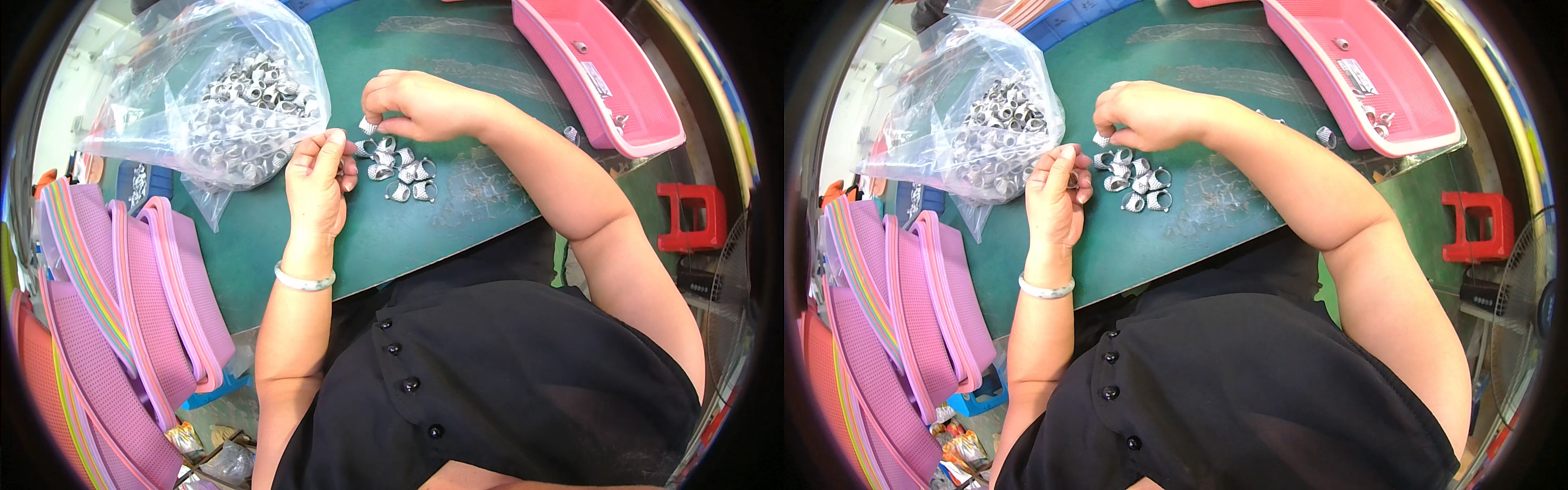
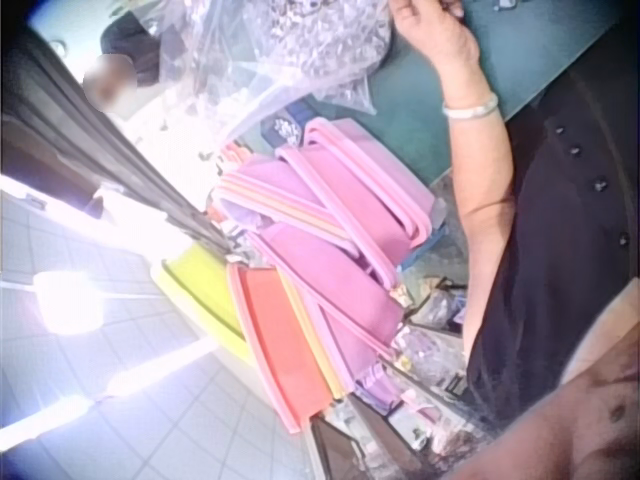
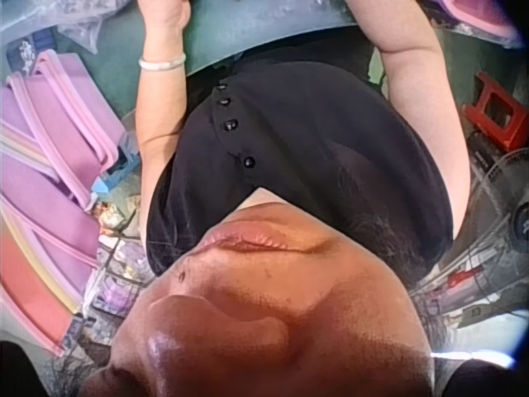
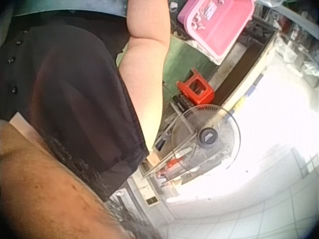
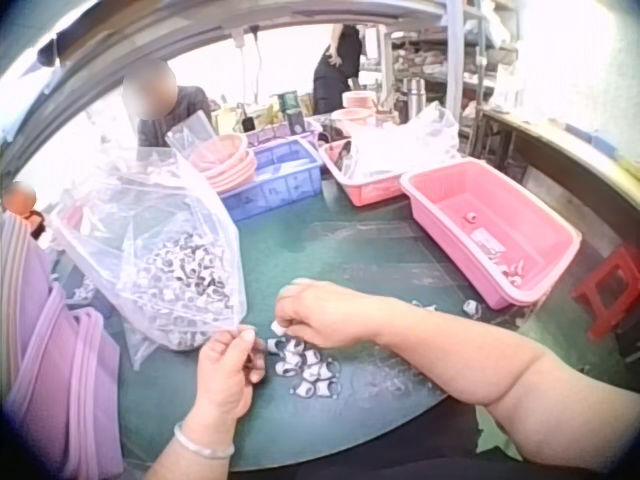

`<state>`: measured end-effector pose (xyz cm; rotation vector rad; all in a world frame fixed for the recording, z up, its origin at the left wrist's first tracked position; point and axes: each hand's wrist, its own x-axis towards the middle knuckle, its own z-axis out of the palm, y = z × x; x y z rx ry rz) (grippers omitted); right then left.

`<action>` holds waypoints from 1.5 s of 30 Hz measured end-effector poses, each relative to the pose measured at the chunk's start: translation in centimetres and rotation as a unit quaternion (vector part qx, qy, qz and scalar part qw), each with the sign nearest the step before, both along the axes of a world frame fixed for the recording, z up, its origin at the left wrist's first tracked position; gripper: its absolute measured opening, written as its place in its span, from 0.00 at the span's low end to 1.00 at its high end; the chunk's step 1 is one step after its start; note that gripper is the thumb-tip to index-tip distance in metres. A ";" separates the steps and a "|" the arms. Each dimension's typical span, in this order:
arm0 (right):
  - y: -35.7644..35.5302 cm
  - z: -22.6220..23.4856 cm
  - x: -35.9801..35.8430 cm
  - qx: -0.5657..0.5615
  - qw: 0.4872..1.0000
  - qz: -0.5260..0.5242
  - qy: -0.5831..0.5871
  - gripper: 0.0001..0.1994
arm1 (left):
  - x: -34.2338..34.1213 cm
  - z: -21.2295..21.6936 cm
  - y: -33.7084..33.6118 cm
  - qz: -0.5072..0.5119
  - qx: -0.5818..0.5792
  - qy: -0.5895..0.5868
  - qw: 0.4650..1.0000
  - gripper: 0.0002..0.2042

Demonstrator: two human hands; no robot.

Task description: The person inserts circular white components into small metal brackets by hand on a green workbench.

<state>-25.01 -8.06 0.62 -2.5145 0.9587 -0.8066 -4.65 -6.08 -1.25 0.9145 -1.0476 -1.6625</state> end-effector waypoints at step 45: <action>0.5 1.4 -0.2 0.091 0.988 0.037 -0.121 0.13 | -0.7 0.0 1.0 0.020 -0.142 -0.002 0.990 0.17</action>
